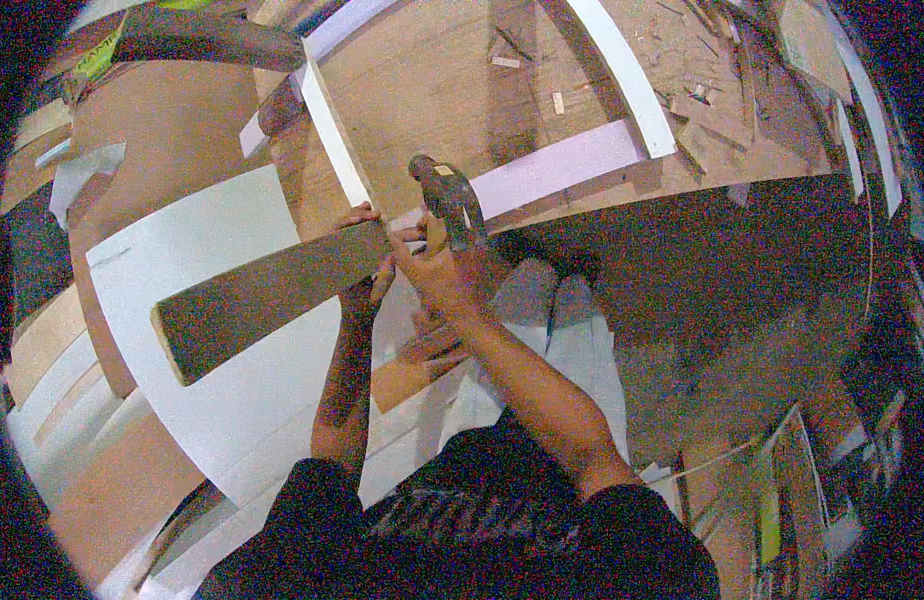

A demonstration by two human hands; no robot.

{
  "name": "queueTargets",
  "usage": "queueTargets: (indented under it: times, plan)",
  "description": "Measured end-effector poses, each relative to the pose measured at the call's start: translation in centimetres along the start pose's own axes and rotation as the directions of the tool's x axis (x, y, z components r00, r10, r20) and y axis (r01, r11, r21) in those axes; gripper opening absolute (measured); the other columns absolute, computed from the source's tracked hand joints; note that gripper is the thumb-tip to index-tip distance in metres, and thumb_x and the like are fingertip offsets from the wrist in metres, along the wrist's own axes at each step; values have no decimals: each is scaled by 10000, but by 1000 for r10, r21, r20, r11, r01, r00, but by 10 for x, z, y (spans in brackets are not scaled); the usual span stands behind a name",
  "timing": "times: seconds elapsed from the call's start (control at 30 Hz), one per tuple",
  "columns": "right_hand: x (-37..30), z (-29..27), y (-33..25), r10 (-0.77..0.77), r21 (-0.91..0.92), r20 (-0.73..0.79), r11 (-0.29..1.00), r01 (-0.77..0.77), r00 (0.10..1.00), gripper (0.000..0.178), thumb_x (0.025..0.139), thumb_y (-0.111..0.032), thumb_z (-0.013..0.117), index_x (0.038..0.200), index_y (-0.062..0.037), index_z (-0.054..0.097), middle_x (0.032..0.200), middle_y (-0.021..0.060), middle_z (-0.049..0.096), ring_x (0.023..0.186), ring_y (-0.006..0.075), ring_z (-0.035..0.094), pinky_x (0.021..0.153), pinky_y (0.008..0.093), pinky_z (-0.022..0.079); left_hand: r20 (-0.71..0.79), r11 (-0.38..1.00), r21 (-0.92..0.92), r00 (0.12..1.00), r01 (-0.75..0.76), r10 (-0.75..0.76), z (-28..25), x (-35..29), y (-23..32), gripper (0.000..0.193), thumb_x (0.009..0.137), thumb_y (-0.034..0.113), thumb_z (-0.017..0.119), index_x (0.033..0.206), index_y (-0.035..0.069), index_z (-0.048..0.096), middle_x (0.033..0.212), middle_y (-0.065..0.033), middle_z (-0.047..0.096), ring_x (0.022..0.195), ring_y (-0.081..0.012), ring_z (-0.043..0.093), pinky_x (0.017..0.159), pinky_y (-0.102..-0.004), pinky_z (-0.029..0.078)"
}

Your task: The person assembles a wooden frame by positioning wooden pieces and hammering nails into the joints.

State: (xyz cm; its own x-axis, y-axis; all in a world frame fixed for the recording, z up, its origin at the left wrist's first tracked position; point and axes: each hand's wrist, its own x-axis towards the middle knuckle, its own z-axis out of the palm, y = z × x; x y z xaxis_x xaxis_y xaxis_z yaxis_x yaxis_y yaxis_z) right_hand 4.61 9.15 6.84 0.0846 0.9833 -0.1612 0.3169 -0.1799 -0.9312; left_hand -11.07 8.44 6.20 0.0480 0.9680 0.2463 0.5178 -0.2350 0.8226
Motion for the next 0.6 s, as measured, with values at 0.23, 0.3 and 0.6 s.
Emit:
queueTargets:
  times: [0.23, 0.3, 0.6]
  plan:
    - [2, 9, 14, -42, 175, -124, 983, 64, 991, 452, 784, -187, 869, 1026, -21, 526, 839, 40, 650, 799, 153, 653, 744, 319, 537, -159, 988, -150, 987, -29, 5, 26, -5, -18, 591, 752, -63, 650, 1298, 22, 443, 1234, -159, 532, 1268, -336, 510, 1142, -523, 370]
    - [0, 5, 14, -64, 125, -122, 989, 79, 990, 455, 785, -187, 868, 1026, -19, 521, 838, 39, 638, 807, 154, 646, 743, 316, 534, -180, 992, -124, 984, -20, -3, 31, -6, -14, 568, 753, -66, 645, 1278, 27, 449, 1216, -158, 530, 1250, -333, 515, 1138, -528, 370]
    - [-1, 9, -12, 132, 328, 15, 936, -130, 991, 436, 798, -106, 850, 1023, -37, 483, 823, 31, 672, 787, 118, 637, 737, 302, 529, -231, 967, -253, 972, -17, -43, 29, -9, -34, 648, 836, 172, 793, 1364, 94, 425, 1260, -139, 584, 1302, -314, 493, 1171, -519, 312]
